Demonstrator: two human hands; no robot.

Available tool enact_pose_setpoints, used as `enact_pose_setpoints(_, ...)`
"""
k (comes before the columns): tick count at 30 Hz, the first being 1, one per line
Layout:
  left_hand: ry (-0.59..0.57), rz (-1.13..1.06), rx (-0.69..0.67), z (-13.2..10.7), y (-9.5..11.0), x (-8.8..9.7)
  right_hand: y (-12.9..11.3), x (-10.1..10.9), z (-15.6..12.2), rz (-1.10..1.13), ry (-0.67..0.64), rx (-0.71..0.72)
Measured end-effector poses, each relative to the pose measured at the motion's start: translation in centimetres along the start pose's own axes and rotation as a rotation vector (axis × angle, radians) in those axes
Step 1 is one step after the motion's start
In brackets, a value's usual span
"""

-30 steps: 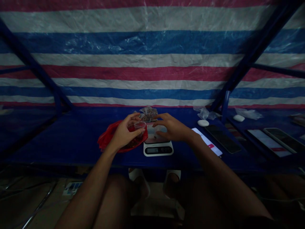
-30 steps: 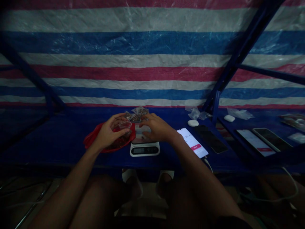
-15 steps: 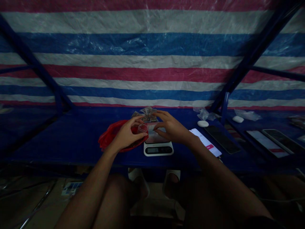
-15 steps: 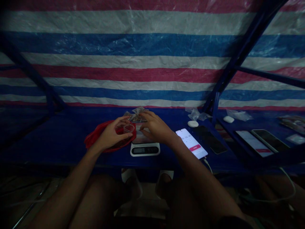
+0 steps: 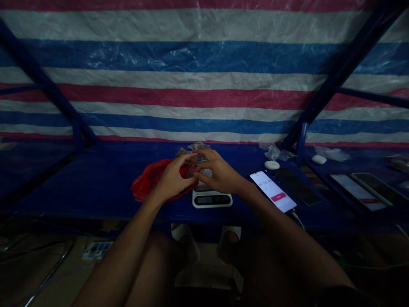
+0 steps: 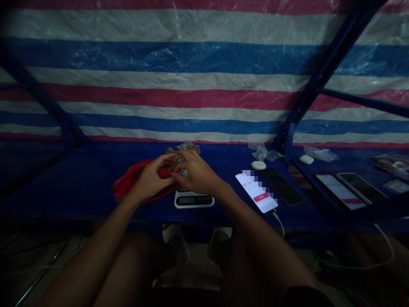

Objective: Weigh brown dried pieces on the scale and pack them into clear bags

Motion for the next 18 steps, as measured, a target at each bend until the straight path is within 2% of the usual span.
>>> enact_pose_setpoints(3, 0.037, 0.140, -0.017, 0.0, 0.9, 1.4, 0.9, 1.7, -0.1, 0.004, 0.114, -0.035)
enact_pose_setpoints(5, 0.159, 0.322, 0.010, -0.3, 1.3, 4.2, 2.3, 4.0, -0.6, -0.027, 0.230, -0.098)
enact_pose_setpoints(7, 0.330, 0.530, 0.137, -1.2, 0.8, 8.1, 4.2, 6.3, -1.3, -0.067, 0.329, -0.174)
enact_pose_setpoints(9, 0.390, 0.702, 0.405, -2.7, -1.5, 11.6, 6.4, 7.9, -2.2, -0.126, 0.395, -0.258)
enact_pose_setpoints(10, 0.357, 0.755, 0.575, -3.7, -3.3, 12.7, 7.6, 8.4, -2.6, -0.163, 0.413, -0.301)
enact_pose_setpoints(11, 0.267, 0.772, 0.732, -4.7, -5.3, 13.3, 8.8, 8.5, -3.0, -0.201, 0.418, -0.338)
enact_pose_setpoints(12, 0.142, 0.745, 0.845, -5.5, -7.2, 13.2, 9.9, 8.2, -3.3, -0.232, 0.406, -0.371)
enact_pose_setpoints(13, 0.004, 0.673, 0.887, -6.1, -8.6, 12.4, 11.1, 7.7, -3.5, -0.255, 0.381, -0.406)
enact_pose_setpoints(15, -0.181, 0.507, 0.847, -6.3, -10.1, 10.6, 13.2, 6.2, -4.0, -0.277, 0.298, -0.503)
enact_pose_setpoints(16, -0.214, 0.452, 0.809, -6.1, -10.1, 10.1, 14.1, 5.5, -4.3, -0.281, 0.252, -0.557)
enact_pose_setpoints(18, -0.180, 0.425, 0.758, -5.5, -9.5, 9.9, 15.0, 4.9, -5.0, -0.300, 0.200, -0.645)
Point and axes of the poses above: each hand's wrist, its own z-axis towards the middle knuckle, its own x-axis out of the back of the hand, y = z × x, the point moved 8 cm from there along z, towards the middle knuckle
